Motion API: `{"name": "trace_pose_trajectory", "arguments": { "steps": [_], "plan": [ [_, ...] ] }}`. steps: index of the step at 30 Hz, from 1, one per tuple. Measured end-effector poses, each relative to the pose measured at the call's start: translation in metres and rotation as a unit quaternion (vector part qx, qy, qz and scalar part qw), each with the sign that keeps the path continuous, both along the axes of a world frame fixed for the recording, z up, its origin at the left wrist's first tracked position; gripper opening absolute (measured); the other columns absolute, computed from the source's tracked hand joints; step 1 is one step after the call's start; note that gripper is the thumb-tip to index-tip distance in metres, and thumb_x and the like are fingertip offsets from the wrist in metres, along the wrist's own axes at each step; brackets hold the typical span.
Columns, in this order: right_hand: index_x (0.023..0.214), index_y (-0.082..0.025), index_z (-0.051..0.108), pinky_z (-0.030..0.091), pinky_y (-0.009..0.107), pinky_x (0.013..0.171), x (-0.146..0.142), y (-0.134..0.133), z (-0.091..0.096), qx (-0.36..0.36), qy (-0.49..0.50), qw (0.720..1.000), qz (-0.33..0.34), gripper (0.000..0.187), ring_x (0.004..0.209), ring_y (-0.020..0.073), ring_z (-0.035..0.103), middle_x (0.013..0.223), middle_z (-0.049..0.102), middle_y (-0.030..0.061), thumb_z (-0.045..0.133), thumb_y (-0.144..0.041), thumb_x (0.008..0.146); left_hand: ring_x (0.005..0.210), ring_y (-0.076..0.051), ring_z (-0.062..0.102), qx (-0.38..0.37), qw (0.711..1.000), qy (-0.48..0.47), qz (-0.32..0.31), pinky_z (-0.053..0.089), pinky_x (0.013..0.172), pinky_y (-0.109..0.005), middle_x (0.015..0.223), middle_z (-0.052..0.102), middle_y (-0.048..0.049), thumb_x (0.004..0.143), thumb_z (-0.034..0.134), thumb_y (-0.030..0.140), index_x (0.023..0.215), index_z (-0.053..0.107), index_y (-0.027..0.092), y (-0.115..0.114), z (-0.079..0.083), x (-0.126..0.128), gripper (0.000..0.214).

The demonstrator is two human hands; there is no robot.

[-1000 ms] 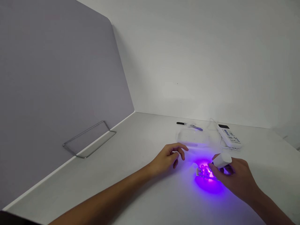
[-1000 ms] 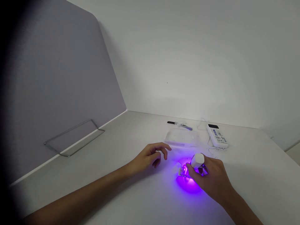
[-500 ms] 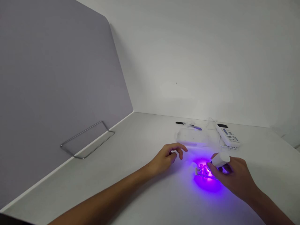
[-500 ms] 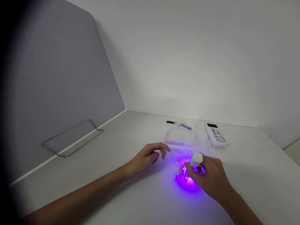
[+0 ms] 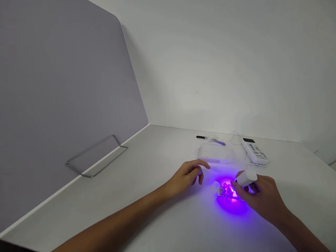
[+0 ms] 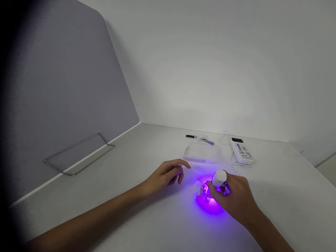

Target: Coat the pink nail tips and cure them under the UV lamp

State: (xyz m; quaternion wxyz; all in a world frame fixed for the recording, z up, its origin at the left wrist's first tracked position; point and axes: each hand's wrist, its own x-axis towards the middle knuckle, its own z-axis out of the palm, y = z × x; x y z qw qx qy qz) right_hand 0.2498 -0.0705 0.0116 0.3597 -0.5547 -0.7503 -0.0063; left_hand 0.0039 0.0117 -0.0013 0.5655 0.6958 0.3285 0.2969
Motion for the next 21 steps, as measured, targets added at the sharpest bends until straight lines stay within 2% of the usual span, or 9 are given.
{"name": "trace_pose_trajectory", "arguments": {
  "steps": [6, 12, 15, 21],
  "plan": [
    [0.061, -0.021, 0.061, 0.034, 0.022, 0.037, -0.0004, 0.0006, 0.0005, 0.003, -0.001, 1.0, -0.003, 0.041, 0.035, 0.0102, 0.044, 0.042, 0.046, -0.0052, 0.057, -0.051, 0.09, 0.046, -0.01, 0.034, -0.032, 0.999, -0.017, 0.015, 0.03, 0.049, -0.024, 0.06, 0.058, 0.0023, 0.088, 0.042, 0.03, 0.101, 0.064, 0.017, 0.001, 0.0007, 0.0013, 0.028],
    [0.059, -0.021, 0.061, 0.032, 0.021, 0.035, -0.0025, 0.0001, 0.0018, 0.011, 0.007, 1.0, 0.005, 0.045, 0.033, 0.0093, 0.042, 0.041, 0.044, -0.0057, 0.056, -0.054, 0.09, 0.046, -0.01, 0.035, -0.006, 1.0, -0.011, 0.007, 0.03, 0.049, -0.024, 0.06, 0.058, 0.0023, 0.084, 0.044, 0.029, 0.103, 0.065, 0.017, 0.0017, -0.0013, -0.0007, 0.03],
    [0.06, -0.021, 0.061, 0.032, 0.021, 0.035, -0.0027, 0.0, 0.002, 0.016, 0.007, 1.0, 0.004, 0.043, 0.033, 0.0094, 0.042, 0.041, 0.044, -0.0059, 0.057, -0.052, 0.089, 0.045, -0.01, 0.035, -0.021, 1.0, -0.012, 0.005, 0.031, 0.049, -0.024, 0.058, 0.058, 0.0022, 0.083, 0.044, 0.029, 0.102, 0.064, 0.016, 0.0007, -0.0009, -0.0005, 0.03],
    [0.062, -0.021, 0.063, 0.035, 0.022, 0.036, -0.0007, 0.0003, 0.0016, 0.0, 0.006, 1.0, 0.002, 0.043, 0.034, 0.0102, 0.044, 0.042, 0.048, -0.0047, 0.057, -0.053, 0.089, 0.044, -0.01, 0.034, -0.047, 0.998, -0.014, 0.031, 0.03, 0.048, -0.024, 0.055, 0.057, 0.0014, 0.091, 0.045, 0.04, 0.089, 0.067, 0.015, -0.0019, 0.0038, 0.001, 0.033]
  ]
}}
